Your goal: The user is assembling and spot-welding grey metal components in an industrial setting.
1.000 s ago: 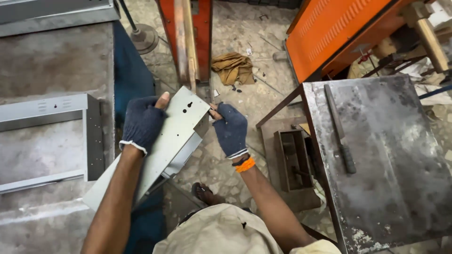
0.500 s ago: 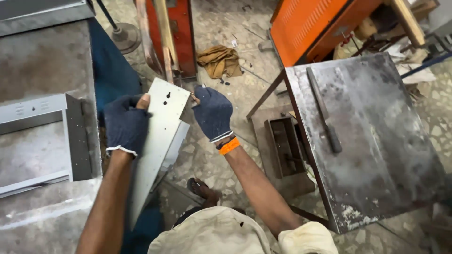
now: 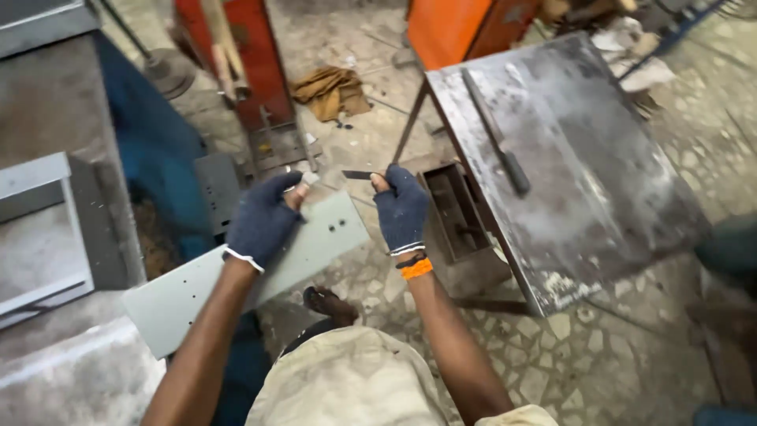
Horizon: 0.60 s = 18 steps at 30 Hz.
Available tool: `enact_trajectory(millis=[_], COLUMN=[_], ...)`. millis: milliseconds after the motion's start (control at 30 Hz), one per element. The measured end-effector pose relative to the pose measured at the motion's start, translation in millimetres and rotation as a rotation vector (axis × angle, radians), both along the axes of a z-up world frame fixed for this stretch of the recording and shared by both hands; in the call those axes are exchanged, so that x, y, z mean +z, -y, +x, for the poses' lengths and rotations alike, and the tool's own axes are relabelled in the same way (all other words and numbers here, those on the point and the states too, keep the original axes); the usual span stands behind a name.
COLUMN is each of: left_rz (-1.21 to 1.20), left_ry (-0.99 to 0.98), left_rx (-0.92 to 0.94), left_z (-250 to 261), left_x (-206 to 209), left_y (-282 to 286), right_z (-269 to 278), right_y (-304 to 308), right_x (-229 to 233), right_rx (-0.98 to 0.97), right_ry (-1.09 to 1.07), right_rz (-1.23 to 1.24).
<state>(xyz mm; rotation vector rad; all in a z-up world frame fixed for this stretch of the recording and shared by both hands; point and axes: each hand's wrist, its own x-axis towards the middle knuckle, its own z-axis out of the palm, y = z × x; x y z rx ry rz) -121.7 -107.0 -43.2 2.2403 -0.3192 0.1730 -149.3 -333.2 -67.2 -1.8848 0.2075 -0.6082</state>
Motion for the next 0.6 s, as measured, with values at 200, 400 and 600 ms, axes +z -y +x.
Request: enact_trajectory(millis=[200,400,600], left_rz=[0.153,0.169,-0.169], left_ry=[-0.267,-0.209,-0.427], left_rx=[-0.271,-0.473,-0.545], left_z=[-54,-94,-70], left_x=[-12,-36,-5], left_y=[79,134,149], right_z=[-72,-154,-268], right_y=[34,94,164], right_x=[20,-5,-97], right_rx=[0.127,0.082,0.052], right_ry=[-0.006,-0.127,-0.341], right_rz=[-0.242,0.232,0.327])
